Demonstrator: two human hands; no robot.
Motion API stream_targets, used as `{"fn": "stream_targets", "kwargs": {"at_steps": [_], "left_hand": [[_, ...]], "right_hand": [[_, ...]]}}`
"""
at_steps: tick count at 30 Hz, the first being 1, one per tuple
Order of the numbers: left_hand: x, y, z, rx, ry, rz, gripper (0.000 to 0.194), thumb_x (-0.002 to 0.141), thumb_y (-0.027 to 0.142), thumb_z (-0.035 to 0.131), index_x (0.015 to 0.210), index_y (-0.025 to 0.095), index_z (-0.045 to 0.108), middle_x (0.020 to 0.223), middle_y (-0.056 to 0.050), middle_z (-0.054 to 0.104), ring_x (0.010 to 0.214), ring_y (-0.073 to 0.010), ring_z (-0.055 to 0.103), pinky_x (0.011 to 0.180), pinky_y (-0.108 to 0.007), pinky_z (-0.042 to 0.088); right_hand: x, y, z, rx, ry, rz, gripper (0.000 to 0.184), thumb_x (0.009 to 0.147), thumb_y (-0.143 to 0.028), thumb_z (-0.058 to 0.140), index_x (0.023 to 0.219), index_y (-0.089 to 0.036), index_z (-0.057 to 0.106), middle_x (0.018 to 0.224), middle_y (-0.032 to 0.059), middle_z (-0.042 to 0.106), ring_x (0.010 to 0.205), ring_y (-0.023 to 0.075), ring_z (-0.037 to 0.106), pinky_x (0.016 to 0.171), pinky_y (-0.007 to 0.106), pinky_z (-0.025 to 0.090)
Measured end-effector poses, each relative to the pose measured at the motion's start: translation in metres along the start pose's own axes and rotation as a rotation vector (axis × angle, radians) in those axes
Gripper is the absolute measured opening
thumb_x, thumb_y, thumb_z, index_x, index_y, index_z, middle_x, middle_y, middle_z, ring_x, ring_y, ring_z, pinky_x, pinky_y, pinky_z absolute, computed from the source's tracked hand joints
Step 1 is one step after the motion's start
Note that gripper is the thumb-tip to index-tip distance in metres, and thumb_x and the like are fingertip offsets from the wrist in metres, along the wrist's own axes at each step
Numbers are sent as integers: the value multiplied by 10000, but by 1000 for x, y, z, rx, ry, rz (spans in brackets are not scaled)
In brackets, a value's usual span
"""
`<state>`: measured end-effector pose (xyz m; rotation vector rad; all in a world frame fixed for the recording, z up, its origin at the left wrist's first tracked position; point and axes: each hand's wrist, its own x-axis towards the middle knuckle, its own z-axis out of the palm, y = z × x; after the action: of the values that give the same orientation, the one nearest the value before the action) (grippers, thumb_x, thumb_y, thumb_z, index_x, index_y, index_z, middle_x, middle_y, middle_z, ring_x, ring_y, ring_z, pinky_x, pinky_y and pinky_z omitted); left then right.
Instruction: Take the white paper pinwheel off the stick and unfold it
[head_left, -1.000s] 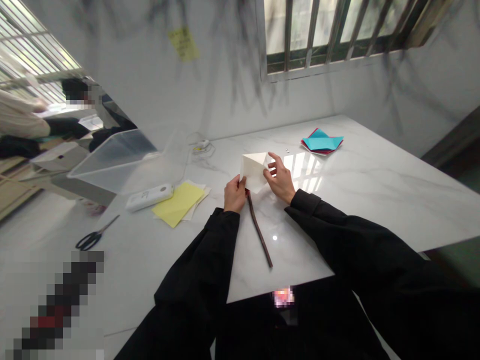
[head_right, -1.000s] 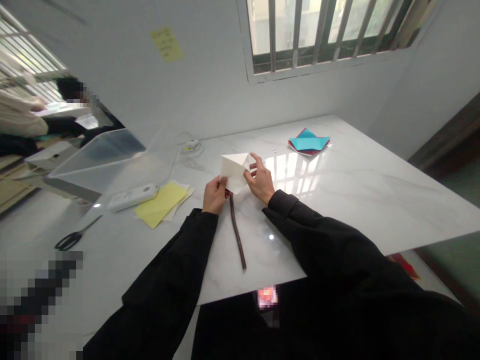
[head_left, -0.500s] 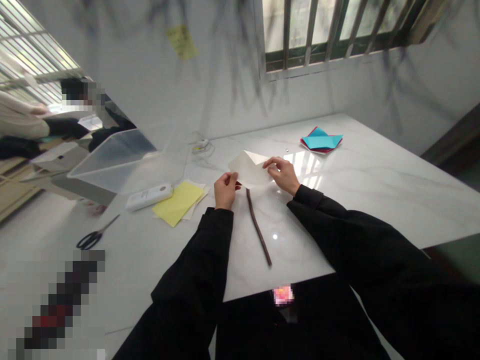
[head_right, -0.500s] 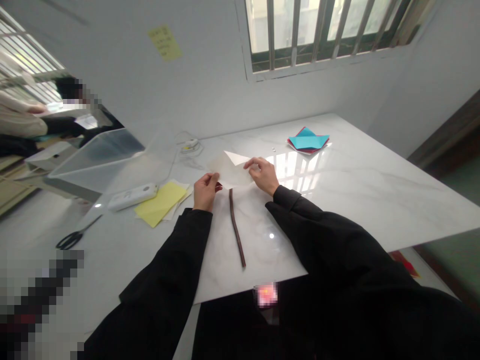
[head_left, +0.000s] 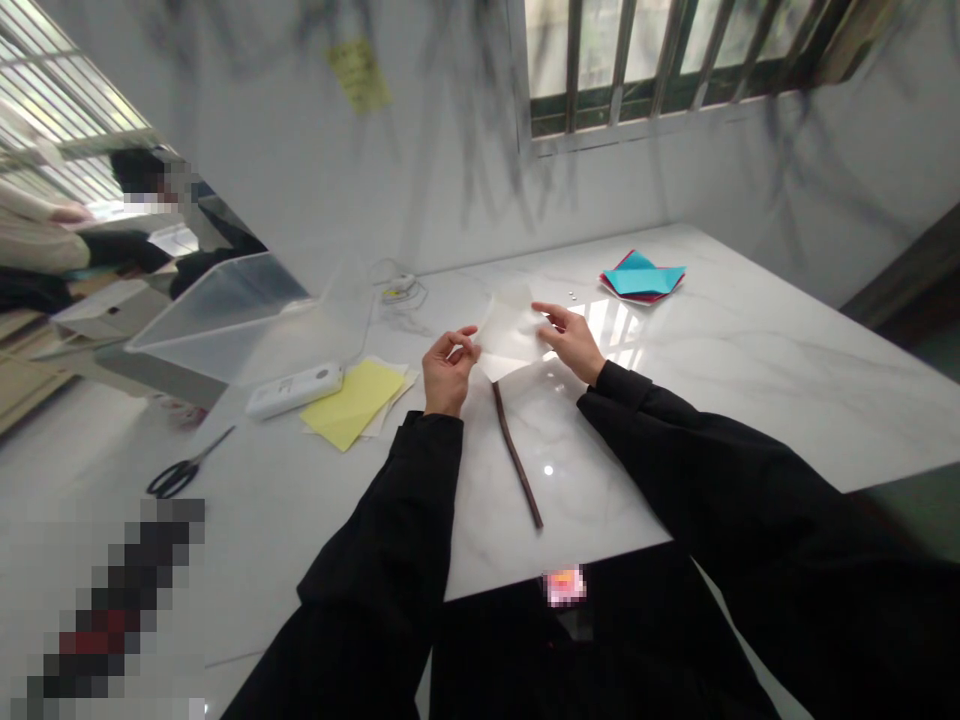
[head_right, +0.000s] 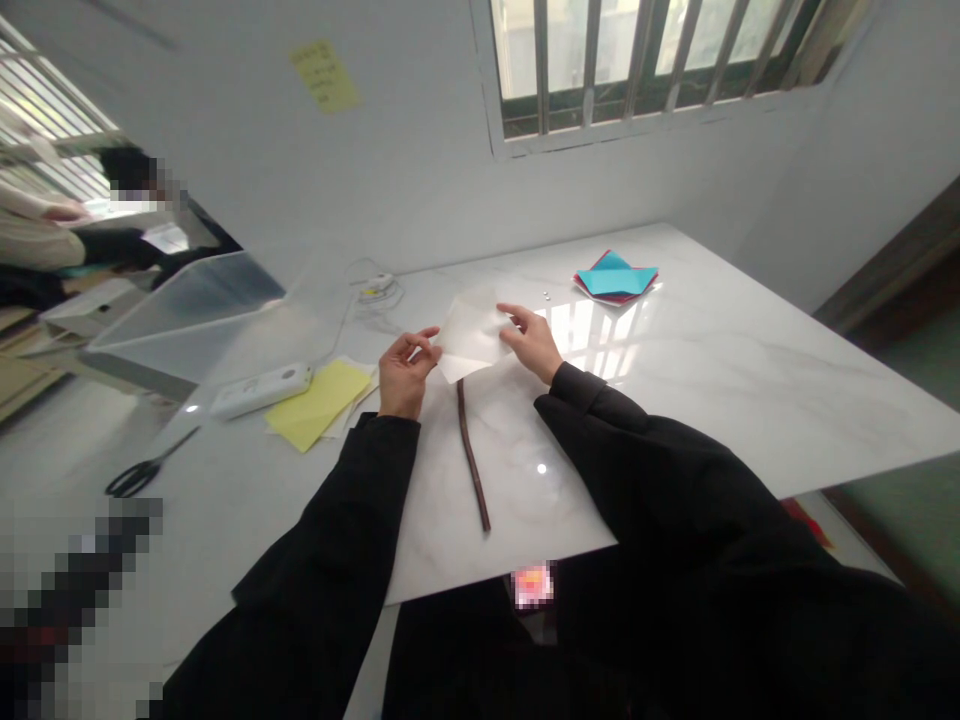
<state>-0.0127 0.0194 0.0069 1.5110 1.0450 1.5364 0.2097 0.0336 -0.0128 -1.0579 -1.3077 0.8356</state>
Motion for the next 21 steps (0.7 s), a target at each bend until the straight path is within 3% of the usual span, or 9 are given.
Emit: {"fn": "stream_targets", "kwargs": {"at_steps": [2, 4, 10, 14, 16, 21], "left_hand": [[0, -2, 0, 35, 11, -20, 158, 715, 275, 770, 775, 152, 690, 1127, -119, 757, 875, -175, 706, 769, -273, 551], [0, -5, -1, 64, 31, -64, 219, 710, 271, 778, 888, 144, 766, 1078, -113, 772, 808, -168, 701, 753, -283, 564], [3, -17, -5, -98, 96, -192, 519, 638, 246, 850, 1144, 157, 772, 1156, -121, 762, 1051, -225, 700, 933, -356, 574], [3, -16, -7, -248, 25, -290, 560, 620, 224, 878, 1166, 163, 768, 1057, -94, 771, 1016, -220, 710, 952, -376, 572], [3, -13, -8, -299, -5, -327, 545, 625, 201, 882, 1157, 165, 773, 1003, -77, 769, 990, -209, 711, 947, -367, 572], [5, -10, -14, -391, -4, -367, 468, 650, 132, 867, 1110, 164, 785, 947, -50, 759, 941, -170, 707, 951, -329, 563]], "right_hand": [[-1, -2, 0, 34, 4, 42, 589, 729, -205, 606, 1311, -163, 690, 1276, 102, 711, 1112, 232, 632, 989, 410, 549], [-2, -4, 0, 42, 3, 75, 609, 729, -221, 610, 1332, -178, 680, 1273, 100, 705, 1128, 245, 628, 926, 394, 573], [-2, -9, -5, 28, -57, 51, 562, 739, -218, 638, 1295, -231, 715, 1172, 61, 729, 999, 215, 635, 809, 323, 556], [-4, -11, -7, 52, -166, 113, 484, 808, -279, 678, 1287, -240, 737, 936, 37, 743, 839, 197, 640, 726, 315, 534], [-4, -9, -8, 101, -182, 127, 455, 826, -318, 693, 1269, -224, 745, 940, 44, 750, 867, 206, 654, 768, 338, 539], [1, 2, -10, 222, -109, 108, 411, 737, -273, 788, 1146, -228, 783, 1135, 61, 752, 1172, 235, 622, 968, 366, 503]]}}
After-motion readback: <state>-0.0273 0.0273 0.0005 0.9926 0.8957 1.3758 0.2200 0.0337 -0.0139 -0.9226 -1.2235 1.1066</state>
